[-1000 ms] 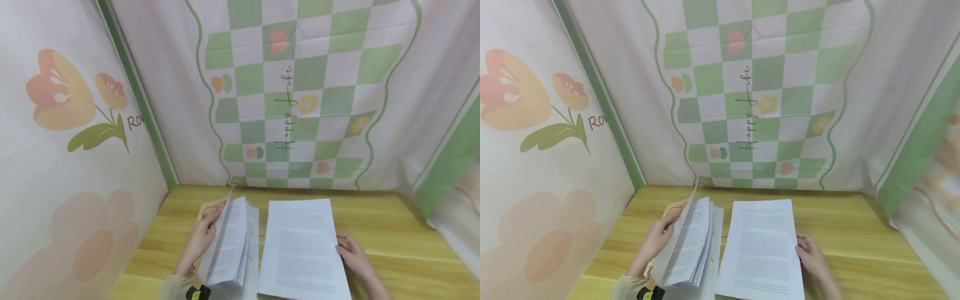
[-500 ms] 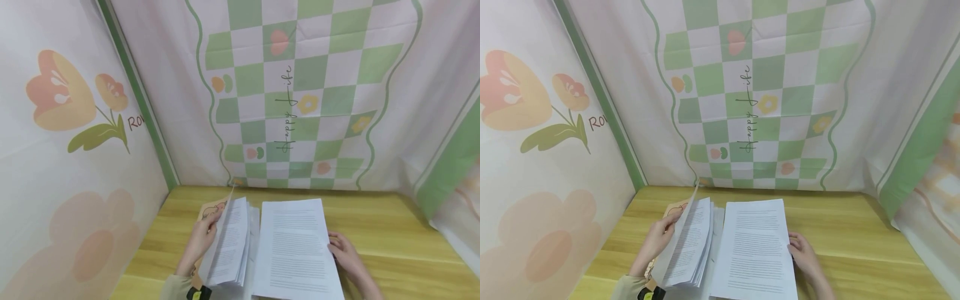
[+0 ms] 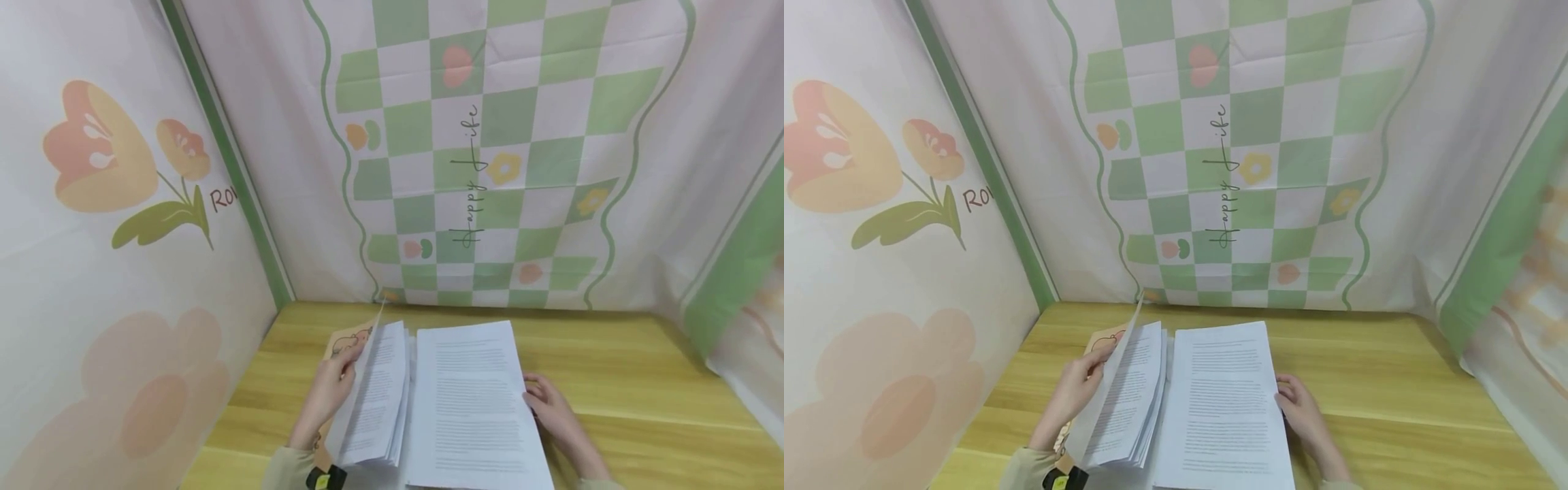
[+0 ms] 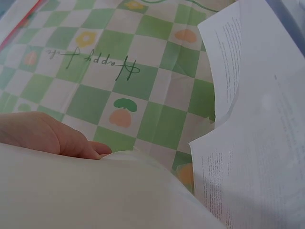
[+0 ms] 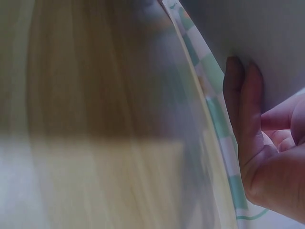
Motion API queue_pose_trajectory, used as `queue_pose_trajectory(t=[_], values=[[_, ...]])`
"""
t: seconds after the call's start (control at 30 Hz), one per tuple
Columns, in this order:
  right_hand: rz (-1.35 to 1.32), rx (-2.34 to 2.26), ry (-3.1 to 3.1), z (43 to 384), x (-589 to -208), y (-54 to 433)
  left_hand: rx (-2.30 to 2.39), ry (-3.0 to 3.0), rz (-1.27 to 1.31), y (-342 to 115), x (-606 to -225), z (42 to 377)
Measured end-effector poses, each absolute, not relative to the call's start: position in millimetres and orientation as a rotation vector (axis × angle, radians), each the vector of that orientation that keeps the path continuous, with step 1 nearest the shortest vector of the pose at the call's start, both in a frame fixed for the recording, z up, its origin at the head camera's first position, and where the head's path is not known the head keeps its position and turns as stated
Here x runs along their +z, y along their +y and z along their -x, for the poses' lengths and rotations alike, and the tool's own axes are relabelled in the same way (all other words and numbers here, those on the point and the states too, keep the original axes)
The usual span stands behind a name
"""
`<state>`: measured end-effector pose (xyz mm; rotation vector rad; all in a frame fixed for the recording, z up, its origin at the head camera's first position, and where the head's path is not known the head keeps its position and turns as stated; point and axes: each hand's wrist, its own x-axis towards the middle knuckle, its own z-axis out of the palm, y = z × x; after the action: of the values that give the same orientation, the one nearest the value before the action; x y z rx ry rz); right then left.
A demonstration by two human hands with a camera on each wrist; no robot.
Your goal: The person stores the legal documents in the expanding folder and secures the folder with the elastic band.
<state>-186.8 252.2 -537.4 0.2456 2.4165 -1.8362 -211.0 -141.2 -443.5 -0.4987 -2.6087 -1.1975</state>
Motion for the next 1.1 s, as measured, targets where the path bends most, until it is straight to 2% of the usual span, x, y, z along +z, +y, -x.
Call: queue_pose_trajectory(t=[1.1], values=[[-0.233, -1.847, 2.471, 213, -544, 230, -1.152, -2.580, 0.546, -137, -446, 213]])
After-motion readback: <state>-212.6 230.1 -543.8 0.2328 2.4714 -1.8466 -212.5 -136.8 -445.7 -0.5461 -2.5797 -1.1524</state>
